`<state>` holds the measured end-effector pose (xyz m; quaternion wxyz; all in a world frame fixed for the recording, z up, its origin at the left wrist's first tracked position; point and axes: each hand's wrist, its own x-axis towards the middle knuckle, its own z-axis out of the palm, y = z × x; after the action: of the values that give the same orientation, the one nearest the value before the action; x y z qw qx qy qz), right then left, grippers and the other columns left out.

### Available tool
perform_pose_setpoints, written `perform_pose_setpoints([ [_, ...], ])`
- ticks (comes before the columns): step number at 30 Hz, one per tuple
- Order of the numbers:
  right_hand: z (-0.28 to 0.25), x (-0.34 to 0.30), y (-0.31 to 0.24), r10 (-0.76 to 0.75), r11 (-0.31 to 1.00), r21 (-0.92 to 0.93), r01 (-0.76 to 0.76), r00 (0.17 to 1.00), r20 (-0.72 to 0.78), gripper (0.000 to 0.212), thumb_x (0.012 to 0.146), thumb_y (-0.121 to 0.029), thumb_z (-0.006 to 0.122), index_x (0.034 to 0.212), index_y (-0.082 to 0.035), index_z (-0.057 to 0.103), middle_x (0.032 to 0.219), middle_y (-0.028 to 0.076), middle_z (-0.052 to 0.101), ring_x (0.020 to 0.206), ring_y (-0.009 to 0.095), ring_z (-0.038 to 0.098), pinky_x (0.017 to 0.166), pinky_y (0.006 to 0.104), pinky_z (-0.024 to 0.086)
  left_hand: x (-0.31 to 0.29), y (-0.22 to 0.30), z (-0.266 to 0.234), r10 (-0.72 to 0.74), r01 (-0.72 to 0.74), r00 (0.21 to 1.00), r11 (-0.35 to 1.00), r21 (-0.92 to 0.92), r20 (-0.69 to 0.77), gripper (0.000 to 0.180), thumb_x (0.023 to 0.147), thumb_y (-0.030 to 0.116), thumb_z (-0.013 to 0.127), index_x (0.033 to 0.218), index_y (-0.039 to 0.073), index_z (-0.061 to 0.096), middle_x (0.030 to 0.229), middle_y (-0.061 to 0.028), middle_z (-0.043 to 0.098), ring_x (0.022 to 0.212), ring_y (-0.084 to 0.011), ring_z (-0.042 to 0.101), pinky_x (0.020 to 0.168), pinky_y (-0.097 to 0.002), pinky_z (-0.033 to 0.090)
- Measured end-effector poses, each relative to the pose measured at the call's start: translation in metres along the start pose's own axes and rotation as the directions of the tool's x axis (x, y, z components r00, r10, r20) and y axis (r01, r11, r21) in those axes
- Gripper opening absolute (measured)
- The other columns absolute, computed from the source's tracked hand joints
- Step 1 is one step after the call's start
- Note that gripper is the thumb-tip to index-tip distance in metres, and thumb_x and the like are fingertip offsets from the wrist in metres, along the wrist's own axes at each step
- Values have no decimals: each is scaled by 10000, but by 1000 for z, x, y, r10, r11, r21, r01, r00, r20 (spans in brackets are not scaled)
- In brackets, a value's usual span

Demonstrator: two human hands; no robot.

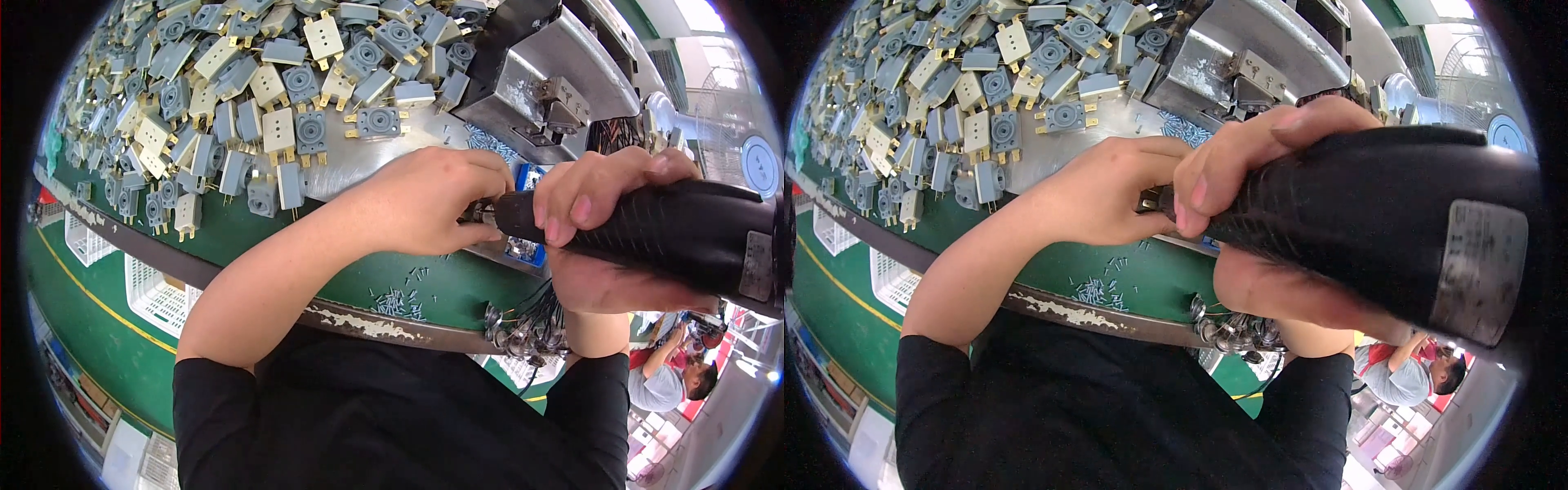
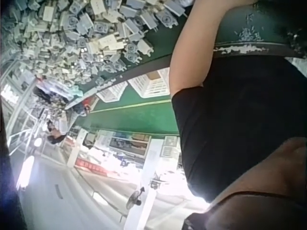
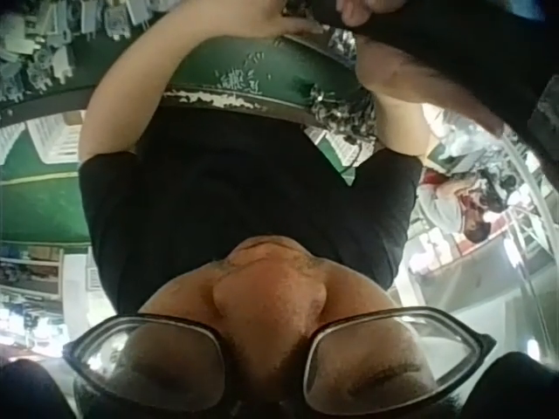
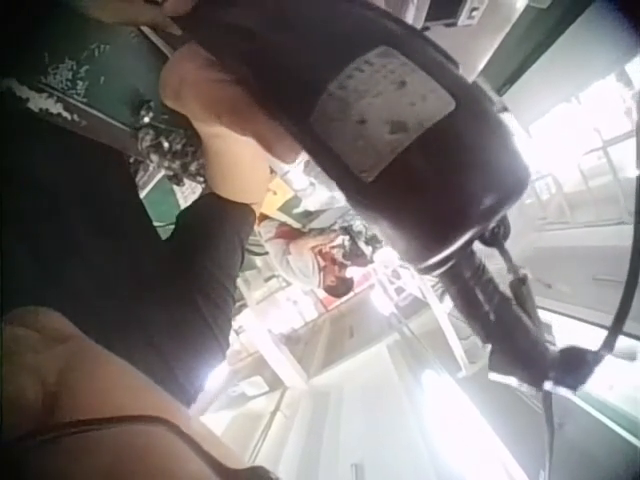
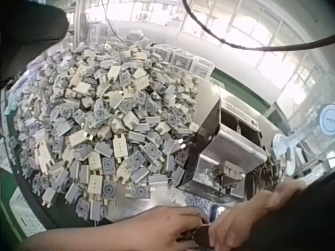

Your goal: Assembling small electronic components with wiring using a power tool on a factory production line.

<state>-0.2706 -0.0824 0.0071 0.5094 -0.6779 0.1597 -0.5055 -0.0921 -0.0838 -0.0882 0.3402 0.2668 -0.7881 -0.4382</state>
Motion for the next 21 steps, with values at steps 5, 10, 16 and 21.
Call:
perform_pose_setpoints([
  [5,10,-3,-3,68,997,33,-65,994,-88,1048,752,-967,531,1368,-122,460,823,54,573,615,177,590,603,357,504,0,0,0,2,-2,1000,1000,5,7,316,819,248,829,1041,58,708,1056,-82,695,951,-337,713,812,-440,572],
  [10,6,-6,-2,63,998,13,-63,996,-55,1048,746,-968,534,1355,-118,464,806,62,574,611,183,590,599,360,502,0,1,-1,0,0,1000,1000,-8,8,312,809,230,830,1038,58,705,1041,-83,694,945,-341,711,802,-443,569],
  [16,7,-6,-3,63,996,58,-61,997,-39,1099,769,-959,527,1442,-98,407,798,71,572,606,194,587,597,371,500,0,-2,-1,29,-29,1000,1000,-5,-2,311,804,220,829,1040,60,704,1015,-87,688,926,-339,709,787,-441,567],
  [21,5,2,-13,45,992,122,-40,998,-37,1193,811,-943,514,1596,-68,309,796,79,568,599,209,582,596,387,499,0,0,-3,27,-26,998,999,-26,52,315,805,204,822,1058,56,707,1026,-89,693,925,-321,709,810,-428,569],
])
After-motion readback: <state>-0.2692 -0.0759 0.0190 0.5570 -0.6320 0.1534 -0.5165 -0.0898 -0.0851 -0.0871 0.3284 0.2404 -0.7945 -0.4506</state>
